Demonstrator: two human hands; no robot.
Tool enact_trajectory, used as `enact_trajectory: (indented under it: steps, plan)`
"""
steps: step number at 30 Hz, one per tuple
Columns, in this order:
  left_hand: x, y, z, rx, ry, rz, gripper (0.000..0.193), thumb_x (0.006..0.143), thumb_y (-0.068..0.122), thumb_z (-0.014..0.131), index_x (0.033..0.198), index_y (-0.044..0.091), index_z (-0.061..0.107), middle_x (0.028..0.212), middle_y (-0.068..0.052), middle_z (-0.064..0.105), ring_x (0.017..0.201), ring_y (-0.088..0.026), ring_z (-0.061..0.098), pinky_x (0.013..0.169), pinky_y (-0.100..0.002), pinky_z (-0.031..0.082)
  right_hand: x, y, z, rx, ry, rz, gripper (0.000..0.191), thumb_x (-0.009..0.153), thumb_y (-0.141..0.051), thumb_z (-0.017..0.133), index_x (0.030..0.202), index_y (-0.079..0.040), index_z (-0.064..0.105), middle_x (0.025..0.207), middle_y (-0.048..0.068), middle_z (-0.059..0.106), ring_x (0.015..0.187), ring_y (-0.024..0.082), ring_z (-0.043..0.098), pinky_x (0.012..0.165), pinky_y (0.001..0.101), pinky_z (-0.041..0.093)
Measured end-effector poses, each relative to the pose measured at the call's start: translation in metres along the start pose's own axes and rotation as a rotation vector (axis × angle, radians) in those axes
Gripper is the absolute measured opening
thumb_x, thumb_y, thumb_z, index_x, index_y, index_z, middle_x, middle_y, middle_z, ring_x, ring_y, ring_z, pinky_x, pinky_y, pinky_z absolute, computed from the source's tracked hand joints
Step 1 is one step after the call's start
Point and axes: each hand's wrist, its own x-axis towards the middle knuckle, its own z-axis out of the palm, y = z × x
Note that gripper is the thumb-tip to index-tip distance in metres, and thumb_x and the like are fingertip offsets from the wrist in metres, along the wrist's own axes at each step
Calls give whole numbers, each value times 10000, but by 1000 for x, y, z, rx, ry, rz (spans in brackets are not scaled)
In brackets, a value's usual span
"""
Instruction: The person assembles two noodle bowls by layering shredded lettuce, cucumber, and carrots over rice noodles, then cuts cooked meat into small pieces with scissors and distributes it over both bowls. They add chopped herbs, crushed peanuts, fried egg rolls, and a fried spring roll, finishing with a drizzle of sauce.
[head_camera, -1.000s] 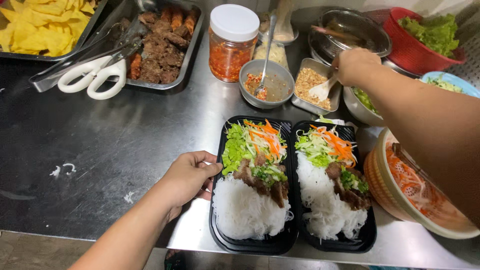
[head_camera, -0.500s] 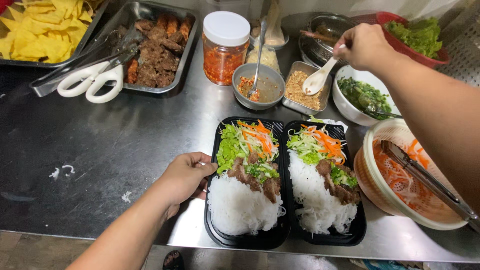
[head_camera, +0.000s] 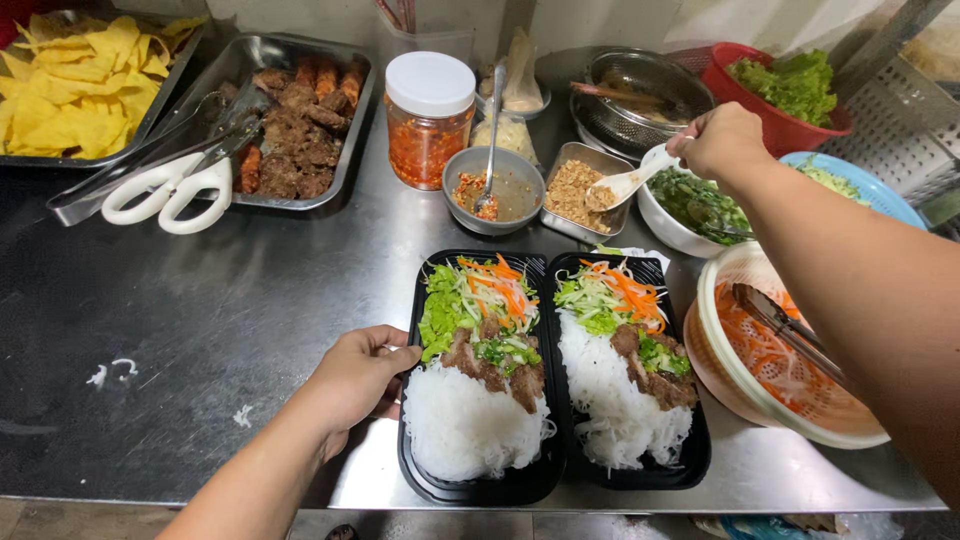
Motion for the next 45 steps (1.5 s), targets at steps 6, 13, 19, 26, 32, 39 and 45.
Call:
enact_trajectory:
  steps: [6,13,19,26,32,39,45]
  plan:
    - [3,-3,-3,-8,-15,29,217,934,150,646,1084,1,696,875,-92,697,664,-180,644,584,-345,592,24,43,14,673,-208,358,146,970,-136,768,944,0,722,765,55,668,637,123,581,516,288,421]
    - [0,2,-3,30,-7,30,205,939,160,647,1077,18,700,869,-96,701,667,-184,644,581,-351,583,-60,45,-40,838,-361,345,118,978,-129,706,1043,-31,714,851,8,682,717,57,620,630,167,531]
    - [-6,7,-5,79,14,8,202,949,180,655,1081,35,705,872,-95,692,692,-176,632,591,-333,562,-168,9,-98,476,-225,66,183,982,-157,732,1054,8,763,833,76,691,696,123,587,637,282,494]
    - [-2,7,-7,67,13,11,185,945,178,655,1076,51,689,892,-71,700,711,-179,644,604,-345,548,-242,-41,-133,-140,52,-305,180,982,-239,767,1068,-83,795,859,113,741,738,198,717,719,363,557]
    - [2,4,-10,57,3,18,163,949,172,652,1062,60,686,881,-76,694,706,-183,638,600,-342,539,-267,-57,-141,-219,134,-693,128,995,-197,738,1041,-81,769,928,105,721,760,245,693,753,360,555]
    - [4,4,-9,47,-8,21,157,947,160,650,1061,59,688,878,-81,693,709,-185,635,600,-345,543,-242,-40,-140,-2,105,-332,198,1006,-218,752,1083,-37,772,830,85,735,714,138,680,651,317,520]
    - [-3,8,-10,43,4,29,172,943,165,654,1066,50,684,913,-64,687,741,-183,645,619,-346,564,-194,-15,-113,446,103,-51,173,984,-182,755,1073,-36,778,824,39,706,644,71,587,565,235,468]
